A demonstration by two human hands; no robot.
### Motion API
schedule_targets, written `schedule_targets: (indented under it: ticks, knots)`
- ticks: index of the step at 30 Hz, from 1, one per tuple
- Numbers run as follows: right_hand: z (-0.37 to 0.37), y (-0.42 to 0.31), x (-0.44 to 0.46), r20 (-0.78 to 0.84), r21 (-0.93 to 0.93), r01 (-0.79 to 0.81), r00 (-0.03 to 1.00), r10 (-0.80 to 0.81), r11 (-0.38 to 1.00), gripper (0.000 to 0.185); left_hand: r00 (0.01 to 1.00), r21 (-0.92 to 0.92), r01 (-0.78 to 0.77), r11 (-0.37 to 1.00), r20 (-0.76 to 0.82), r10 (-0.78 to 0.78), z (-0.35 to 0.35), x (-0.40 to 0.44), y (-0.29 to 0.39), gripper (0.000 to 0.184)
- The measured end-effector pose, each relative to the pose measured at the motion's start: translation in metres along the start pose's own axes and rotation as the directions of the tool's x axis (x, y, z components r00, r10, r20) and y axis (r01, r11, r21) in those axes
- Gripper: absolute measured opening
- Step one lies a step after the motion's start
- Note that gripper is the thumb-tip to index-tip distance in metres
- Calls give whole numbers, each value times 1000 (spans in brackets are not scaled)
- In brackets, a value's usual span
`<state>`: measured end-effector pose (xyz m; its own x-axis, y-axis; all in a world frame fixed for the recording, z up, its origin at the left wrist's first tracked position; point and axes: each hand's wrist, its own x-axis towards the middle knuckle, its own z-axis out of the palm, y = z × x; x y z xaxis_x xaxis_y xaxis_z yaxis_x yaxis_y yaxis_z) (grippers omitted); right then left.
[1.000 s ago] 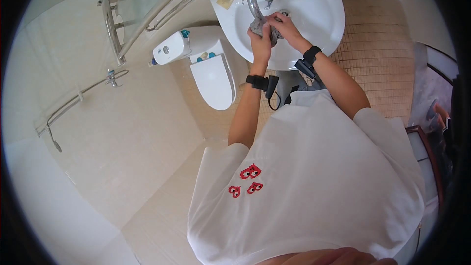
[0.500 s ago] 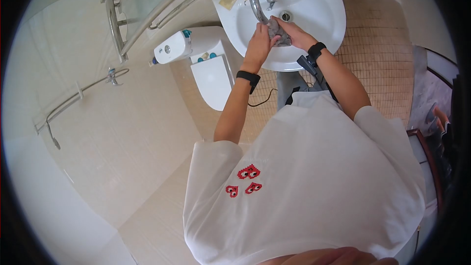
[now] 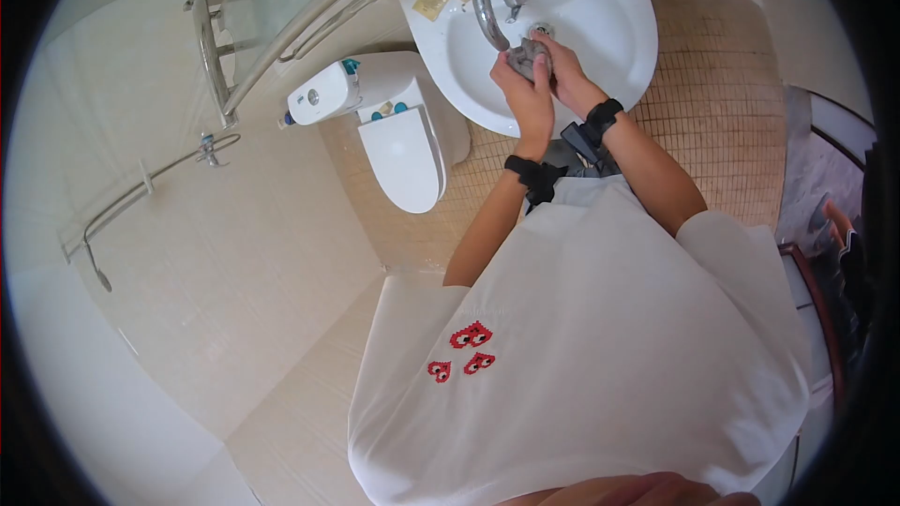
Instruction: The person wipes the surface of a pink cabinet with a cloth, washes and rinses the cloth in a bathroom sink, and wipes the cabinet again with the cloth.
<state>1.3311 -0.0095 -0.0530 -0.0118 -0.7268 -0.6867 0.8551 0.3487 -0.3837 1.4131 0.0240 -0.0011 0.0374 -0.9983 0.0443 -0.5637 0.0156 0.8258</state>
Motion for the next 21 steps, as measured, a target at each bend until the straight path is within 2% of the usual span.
schedule_targets:
  ticks: [1, 3, 4, 5, 6, 7, 8, 9, 10, 11, 12, 13, 15, 16, 18, 19, 21]
  knots:
    - [-8, -3, 3, -10, 89, -126, 992, 127, 988, 33, 1000, -3, 4, 1000, 9, -4, 1, -2, 6, 58]
    - [-26, -6, 19, -9, 74, -129, 991, 130, 989, 31, 979, 67, -197, 978, 66, 192, 5, -2, 11, 61]
    - [-36, -4, 26, 89, 132, -110, 991, 99, 985, 33, 979, 61, -195, 979, 70, 191, 5, -1, 12, 61]
    - [-42, -3, 29, 185, 193, -96, 981, 60, 977, 35, 962, 65, -258, 964, 109, 250, 3, 3, 13, 63]
    - [-38, -18, 17, 182, 193, -90, 982, 55, 977, 35, 939, 65, -323, 944, 144, 311, 4, 9, 13, 64]
    - [-25, -46, -10, 205, 132, -146, 972, 117, 980, 37, 939, 66, -324, 944, 145, 312, 2, 13, 15, 64]
    - [-15, -63, -31, 223, 69, -205, 957, 185, 976, 40, 966, 6, -211, 978, 153, 207, 0, 16, 20, 64]
    - [-9, -68, -38, 223, 69, -205, 957, 185, 976, 40, 981, -54, -95, 994, 166, 103, 0, 18, 26, 64]
    - [-5, -72, -43, 228, -61, -117, 965, 128, 991, 42, 980, -54, -96, 994, 167, 104, 2, 19, 32, 64]
    - [-4, -73, -45, 240, -189, -26, 968, 72, 982, 44, 991, -79, -2, 997, 136, 12, 4, 19, 36, 63]
    - [-5, -71, -44, 242, -188, -27, 968, 73, 982, 44, 991, -106, 92, 990, 107, -81, 6, 18, 40, 62]
    - [-8, -67, -42, 203, -241, -17, 977, 67, 970, 44, 991, -104, 92, 990, 107, -81, 7, 15, 43, 62]
    - [-16, -58, -38, 166, -295, -9, 984, 61, 955, 43, 992, -3, -64, 998, 112, 64, 9, 7, 44, 57]
    - [-22, -55, -37, 150, -242, -42, 986, 80, 969, 42, 992, -3, -65, 998, 108, 65, 11, 5, 44, 57]
    - [-36, -50, -31, 135, -188, -75, 986, 102, 979, 40, 952, 36, -279, 960, 139, 272, 12, 0, 42, 52]
    - [-44, -49, -25, 193, -143, -109, 972, 135, 984, 38, 953, 39, -275, 961, 141, 267, 10, 0, 39, 52]
    - [-58, -52, -18, 247, -97, -139, 956, 159, 986, 36, 854, 55, -467, 883, 290, 433, 7, 8, 37, 49]
